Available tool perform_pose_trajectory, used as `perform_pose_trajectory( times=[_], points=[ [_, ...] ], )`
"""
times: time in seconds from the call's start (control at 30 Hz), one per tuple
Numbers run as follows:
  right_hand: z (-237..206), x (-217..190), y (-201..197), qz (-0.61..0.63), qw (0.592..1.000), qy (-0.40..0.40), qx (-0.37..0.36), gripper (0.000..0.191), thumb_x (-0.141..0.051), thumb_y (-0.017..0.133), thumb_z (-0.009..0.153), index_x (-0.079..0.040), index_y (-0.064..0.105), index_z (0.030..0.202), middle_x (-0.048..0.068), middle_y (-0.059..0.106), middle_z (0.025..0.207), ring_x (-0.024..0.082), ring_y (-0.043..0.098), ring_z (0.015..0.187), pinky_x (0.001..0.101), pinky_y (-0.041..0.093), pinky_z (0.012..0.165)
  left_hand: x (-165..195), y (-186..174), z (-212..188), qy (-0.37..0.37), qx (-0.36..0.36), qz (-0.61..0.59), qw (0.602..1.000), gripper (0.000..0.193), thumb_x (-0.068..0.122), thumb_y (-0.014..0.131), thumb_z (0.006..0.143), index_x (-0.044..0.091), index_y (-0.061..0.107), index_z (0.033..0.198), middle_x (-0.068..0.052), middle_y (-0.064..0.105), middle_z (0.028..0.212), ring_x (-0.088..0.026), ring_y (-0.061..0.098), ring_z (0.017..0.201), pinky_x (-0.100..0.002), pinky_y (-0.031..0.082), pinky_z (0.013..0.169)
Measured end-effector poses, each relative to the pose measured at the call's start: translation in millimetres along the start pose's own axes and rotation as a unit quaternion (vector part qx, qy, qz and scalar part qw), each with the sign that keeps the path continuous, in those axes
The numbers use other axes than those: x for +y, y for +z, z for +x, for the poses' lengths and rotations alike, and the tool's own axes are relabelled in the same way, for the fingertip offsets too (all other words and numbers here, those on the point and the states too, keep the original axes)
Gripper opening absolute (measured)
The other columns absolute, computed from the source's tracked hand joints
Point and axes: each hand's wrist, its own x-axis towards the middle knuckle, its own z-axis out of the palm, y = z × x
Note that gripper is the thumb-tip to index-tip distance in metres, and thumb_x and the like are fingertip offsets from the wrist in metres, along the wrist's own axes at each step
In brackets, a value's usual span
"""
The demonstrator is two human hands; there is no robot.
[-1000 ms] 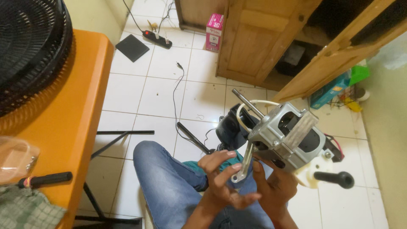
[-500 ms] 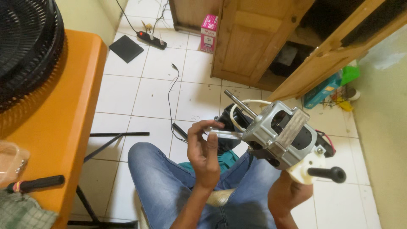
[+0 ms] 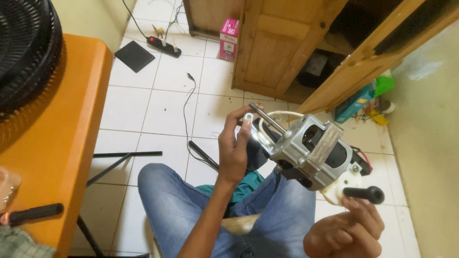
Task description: The person sits on the floor servicing a pedestal fan. They wipe the fan housing with a cloth, handle the detached motor, manipulate its wiring and mounting parts, and use a screwdriver on the motor assembly before picking up the housing again.
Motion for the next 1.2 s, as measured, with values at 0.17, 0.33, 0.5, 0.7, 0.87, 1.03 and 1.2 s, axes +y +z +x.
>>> perform_pose_trajectory(
  times=[0.17,0.33,0.5,0.7,0.87,1.03,1.2],
  points=[
    [5.0,-2.3,2.6,-0.059,0.996,0.052,-0.038,0.038,-0.035,0.032,0.120,0.000,0.038,0.107,0.020,0.055,0.112,0.026,0.059,0.102,0.0351,0.051,0.097,-12.6,-10.2,13.3,-0.024,-0.105,-0.042,0.993,0.050,0.035,0.035,0.107,-0.004,0.062,0.124,-0.013,0.074,0.109,-0.022,0.071,0.099,-0.033,0.054,0.092],
    [12.1,19.5,20.6,0.015,0.996,0.082,-0.018,0.039,-0.039,0.041,0.123,-0.001,0.039,0.114,0.013,0.047,0.117,0.021,0.057,0.104,0.0358,0.050,0.101,-31.0,-18.3,28.8,0.035,-0.147,0.040,0.988,0.057,0.039,0.031,0.106,-0.003,0.068,0.097,-0.015,0.064,0.079,-0.025,0.064,0.071,-0.038,0.049,0.068],
    [20.7,28.6,37.7,0.033,0.996,0.083,-0.022,0.035,-0.036,0.040,0.122,-0.002,0.039,0.113,0.011,0.045,0.121,0.019,0.054,0.111,0.0374,0.049,0.105,-37.7,-8.4,30.2,0.064,-0.104,0.060,0.991,0.056,0.038,0.028,0.109,-0.003,0.064,0.097,-0.016,0.060,0.076,-0.029,0.061,0.067,-0.041,0.049,0.065],
    [36.5,35.1,54.4,0.072,0.990,0.110,-0.057,0.032,-0.033,0.041,0.122,-0.002,0.039,0.113,0.012,0.047,0.120,0.020,0.053,0.112,0.0377,0.046,0.106,-25.9,-4.0,20.8,0.076,-0.071,0.062,0.993,0.050,0.035,0.030,0.109,-0.001,0.062,0.096,-0.017,0.059,0.077,-0.032,0.060,0.067,-0.042,0.049,0.067],
    [43.9,40.4,67.4,0.196,0.965,0.162,-0.070,0.032,-0.033,0.043,0.123,-0.002,0.043,0.116,0.011,0.048,0.119,0.018,0.054,0.115,0.0422,0.050,0.111,-14.5,0.1,10.5,0.065,-0.060,0.063,0.994,0.048,0.034,0.030,0.109,0.001,0.061,0.094,-0.016,0.059,0.076,-0.032,0.062,0.068,-0.041,0.049,0.067],
    [47.1,40.2,67.9,0.209,0.954,0.189,-0.103,0.027,-0.027,0.047,0.124,-0.003,0.040,0.115,0.010,0.045,0.118,0.018,0.052,0.114,0.0481,0.045,0.115,-9.6,-3.9,0.5,0.047,-0.070,0.058,0.995,0.050,0.036,0.029,0.109,0.001,0.062,0.099,-0.016,0.063,0.083,-0.031,0.065,0.075,-0.039,0.051,0.071],
    [49.3,31.6,69.6,0.254,0.941,0.201,-0.100,0.024,-0.026,0.055,0.118,-0.005,0.043,0.114,0.009,0.046,0.120,0.016,0.053,0.114,0.0498,0.046,0.119,-2.0,-17.3,-2.4,0.008,-0.127,-0.087,0.988,0.053,0.042,0.039,0.105,0.000,0.063,0.126,-0.015,0.071,0.118,-0.026,0.070,0.108,-0.037,0.054,0.099]
  ],
)
